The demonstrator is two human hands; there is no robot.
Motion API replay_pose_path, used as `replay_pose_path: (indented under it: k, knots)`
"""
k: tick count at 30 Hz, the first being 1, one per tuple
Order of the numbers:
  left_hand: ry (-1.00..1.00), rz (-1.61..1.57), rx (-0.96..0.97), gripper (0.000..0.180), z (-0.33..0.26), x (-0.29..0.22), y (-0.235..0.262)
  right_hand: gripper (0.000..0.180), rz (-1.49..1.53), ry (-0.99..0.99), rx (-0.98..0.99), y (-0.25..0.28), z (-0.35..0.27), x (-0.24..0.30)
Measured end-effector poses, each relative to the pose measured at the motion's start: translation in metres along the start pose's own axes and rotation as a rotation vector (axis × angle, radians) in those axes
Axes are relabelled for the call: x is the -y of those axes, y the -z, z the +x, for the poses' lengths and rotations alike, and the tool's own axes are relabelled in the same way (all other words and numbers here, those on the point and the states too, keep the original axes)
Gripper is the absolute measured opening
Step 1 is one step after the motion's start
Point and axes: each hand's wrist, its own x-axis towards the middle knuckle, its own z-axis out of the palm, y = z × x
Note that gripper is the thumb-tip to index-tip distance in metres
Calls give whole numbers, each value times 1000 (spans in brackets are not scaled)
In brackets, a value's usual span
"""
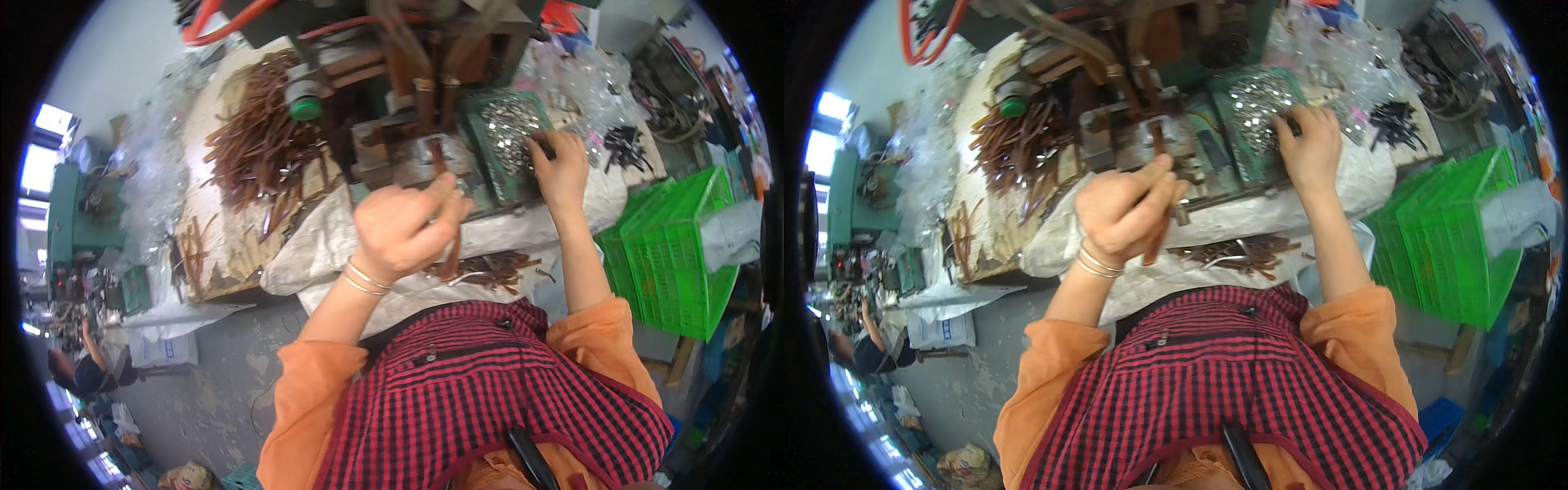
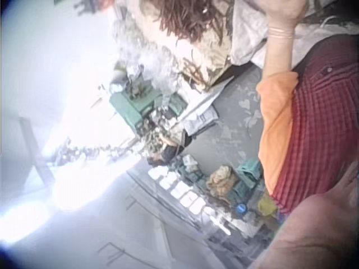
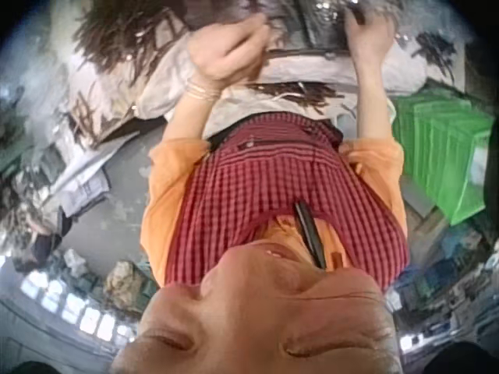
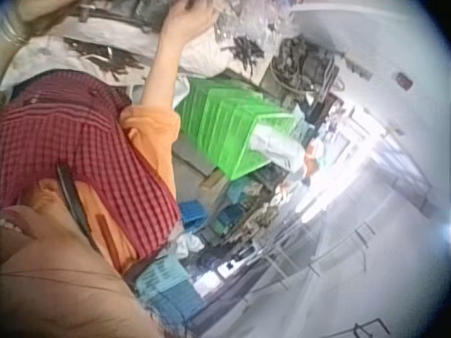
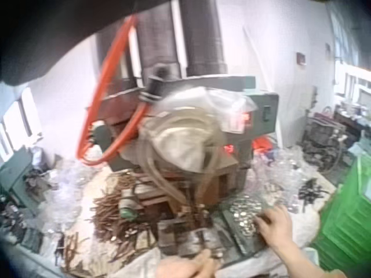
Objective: The person assembles small metallic beads onto brown straps using a machine. They repeatedly pick up a strap, thread it through the machine, and add beads before placing the finished item aside.
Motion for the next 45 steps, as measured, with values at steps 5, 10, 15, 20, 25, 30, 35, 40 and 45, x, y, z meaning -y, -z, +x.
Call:
replay_pose_path:
  k: [5,10,15,20,25,30,35,40,45]
  knots:
    - [-3,6,76,27,-5,1,-1,19,52,243,-27,-23,-2,-5]
    - [250,-58,-42,22,-13,-27,-15,27,-112,595,179,-49,16,-22]
    - [477,448,-72,19,-85,-9,54,16,178,67,93,-14,20,-7]
    - [1154,277,-409,15,-125,70,168,19,399,-152,14,-5,-1,-10]
    - [868,524,310,10,-130,80,149,16,673,-242,47,-4,0,35]
    - [754,696,581,9,-121,95,88,16,714,-305,90,-11,3,34]
    - [811,689,575,12,-149,101,72,16,542,-380,-12,24,-39,-6]
    - [935,448,232,14,-128,86,92,17,559,-571,-104,51,-68,-24]
    - [955,796,218,15,-112,108,154,17,787,-305,91,59,-16,65]
